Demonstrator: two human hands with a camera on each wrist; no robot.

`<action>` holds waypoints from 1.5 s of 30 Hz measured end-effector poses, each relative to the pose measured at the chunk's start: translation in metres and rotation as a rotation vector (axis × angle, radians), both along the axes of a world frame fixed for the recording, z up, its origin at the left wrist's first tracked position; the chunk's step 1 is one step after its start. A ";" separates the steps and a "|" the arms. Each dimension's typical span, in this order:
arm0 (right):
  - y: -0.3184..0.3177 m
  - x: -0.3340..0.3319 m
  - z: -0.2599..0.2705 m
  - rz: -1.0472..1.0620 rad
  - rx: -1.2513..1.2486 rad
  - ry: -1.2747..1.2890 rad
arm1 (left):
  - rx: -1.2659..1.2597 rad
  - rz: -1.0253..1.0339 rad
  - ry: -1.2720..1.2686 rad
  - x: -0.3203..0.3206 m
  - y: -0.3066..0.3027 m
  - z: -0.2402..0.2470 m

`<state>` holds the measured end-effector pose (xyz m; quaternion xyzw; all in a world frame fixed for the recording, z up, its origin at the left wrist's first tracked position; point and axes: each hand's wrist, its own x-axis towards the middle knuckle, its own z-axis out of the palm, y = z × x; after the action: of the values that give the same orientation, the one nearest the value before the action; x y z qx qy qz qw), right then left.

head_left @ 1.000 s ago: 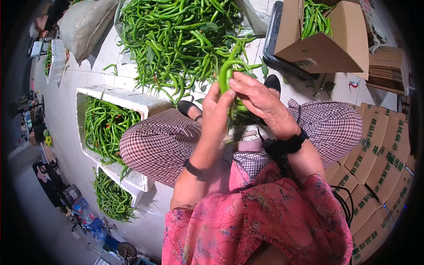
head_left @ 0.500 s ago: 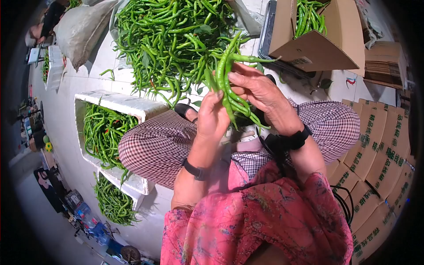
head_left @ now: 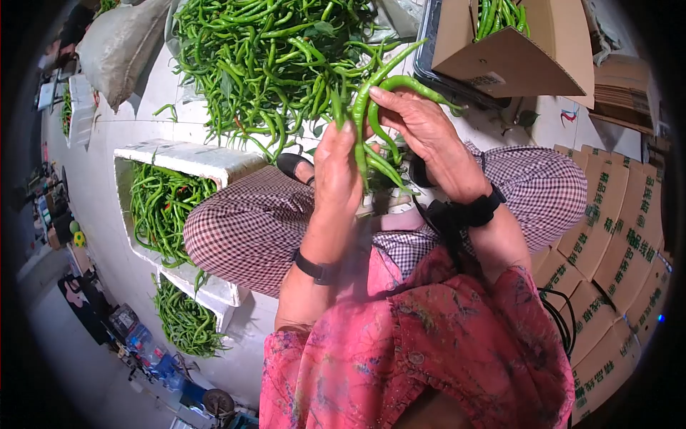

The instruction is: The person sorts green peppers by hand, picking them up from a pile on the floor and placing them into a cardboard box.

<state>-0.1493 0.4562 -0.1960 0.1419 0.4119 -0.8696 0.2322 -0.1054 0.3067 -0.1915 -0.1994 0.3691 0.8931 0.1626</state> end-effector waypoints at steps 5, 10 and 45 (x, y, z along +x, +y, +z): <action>-0.006 -0.002 0.004 0.094 0.065 -0.027 | -0.077 -0.008 -0.038 -0.002 -0.003 -0.003; -0.022 0.000 0.009 0.276 0.217 0.071 | 0.028 0.156 -0.006 -0.008 0.005 0.009; 0.236 -0.090 0.150 0.803 1.495 0.129 | -0.798 -0.269 -0.116 -0.040 -0.193 0.049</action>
<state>-0.2391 0.6923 -0.0458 0.0513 0.9095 -0.2269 0.3445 -0.1452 0.1142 -0.1421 -0.2468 0.6986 0.6384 0.2085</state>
